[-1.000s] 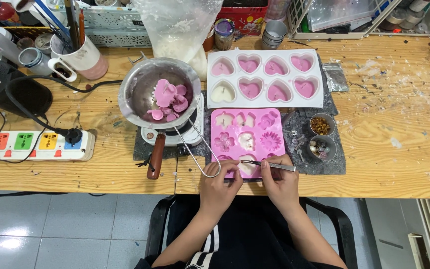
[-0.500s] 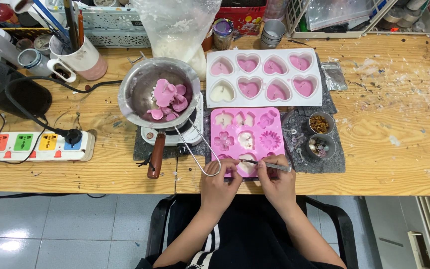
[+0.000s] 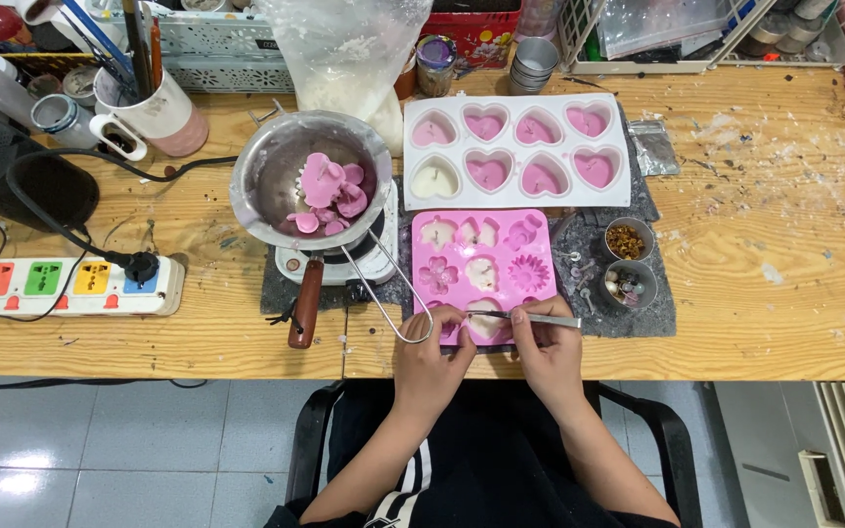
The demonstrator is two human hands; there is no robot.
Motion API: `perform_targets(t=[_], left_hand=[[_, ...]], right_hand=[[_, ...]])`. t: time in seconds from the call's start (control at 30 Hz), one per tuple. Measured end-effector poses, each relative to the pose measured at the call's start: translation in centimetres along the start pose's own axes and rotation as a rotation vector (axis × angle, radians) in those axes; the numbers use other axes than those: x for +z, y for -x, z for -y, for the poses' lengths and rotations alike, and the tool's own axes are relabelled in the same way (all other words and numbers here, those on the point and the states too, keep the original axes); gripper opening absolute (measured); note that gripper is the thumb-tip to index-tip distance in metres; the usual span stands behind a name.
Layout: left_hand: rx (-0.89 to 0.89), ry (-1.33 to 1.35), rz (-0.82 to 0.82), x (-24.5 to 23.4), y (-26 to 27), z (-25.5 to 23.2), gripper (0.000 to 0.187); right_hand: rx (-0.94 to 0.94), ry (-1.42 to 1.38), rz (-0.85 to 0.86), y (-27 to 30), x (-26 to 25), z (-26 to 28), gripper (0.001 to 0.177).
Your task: The person is decorating candle wax within silicone molds using small floral elements and managing melted wax in a pot.
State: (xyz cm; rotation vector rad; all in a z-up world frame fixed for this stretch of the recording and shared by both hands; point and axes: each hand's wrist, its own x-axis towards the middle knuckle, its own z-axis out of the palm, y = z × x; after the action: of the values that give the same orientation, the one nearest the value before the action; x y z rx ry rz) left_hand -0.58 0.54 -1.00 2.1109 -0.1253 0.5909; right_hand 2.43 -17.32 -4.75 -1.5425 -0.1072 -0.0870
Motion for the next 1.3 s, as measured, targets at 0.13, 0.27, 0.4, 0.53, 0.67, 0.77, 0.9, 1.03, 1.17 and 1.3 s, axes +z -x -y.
perform_targets(t=[0.13, 0.27, 0.4, 0.53, 0.67, 0.77, 0.9, 1.03, 1.17, 1.3], left_hand=[[0.001, -0.010, 0.004, 0.0, 0.1, 0.2, 0.018], [0.002, -0.037, 0.016, 0.0, 0.4, 0.5, 0.023], [0.006, -0.039, 0.022, -0.2, 0.3, 0.4, 0.027], [0.007, -0.029, 0.014, -0.1, 0.5, 0.4, 0.027], [-0.012, -0.019, 0.032, 0.1, 0.7, 0.9, 0.025], [-0.014, -0.028, 0.039, -0.1, 0.6, 0.6, 0.024], [0.049, -0.106, 0.023, -0.6, 0.0, -1.1, 0.027], [0.129, -0.112, 0.027, 0.2, -0.6, -2.1, 0.029], [0.186, -0.019, 0.128, 0.9, -2.9, -4.3, 0.028], [0.304, -0.017, 0.231, 2.8, -6.6, -6.9, 0.037]], right_hand=[[-0.038, -0.018, -0.016, -0.1, -0.2, -0.6, 0.008], [-0.066, -0.051, -0.007, 0.4, -0.6, -1.0, 0.011], [-0.086, 0.023, 0.021, 0.7, -0.5, 0.0, 0.012], [-0.071, 0.158, 0.011, 0.6, -0.3, 0.4, 0.013], [-0.044, 0.131, 0.032, 0.3, 0.0, 0.9, 0.014], [-0.051, -0.011, 0.043, 0.3, -0.6, 0.0, 0.017], [-0.153, -0.148, 0.030, 0.2, -1.6, 0.6, 0.017], [-0.286, -0.134, -0.037, -1.4, -5.1, 2.2, 0.018], [-0.382, 0.036, -0.260, -3.9, -10.2, 3.8, 0.021], [-0.361, 0.277, -0.319, -6.4, -13.6, 4.4, 0.024]])
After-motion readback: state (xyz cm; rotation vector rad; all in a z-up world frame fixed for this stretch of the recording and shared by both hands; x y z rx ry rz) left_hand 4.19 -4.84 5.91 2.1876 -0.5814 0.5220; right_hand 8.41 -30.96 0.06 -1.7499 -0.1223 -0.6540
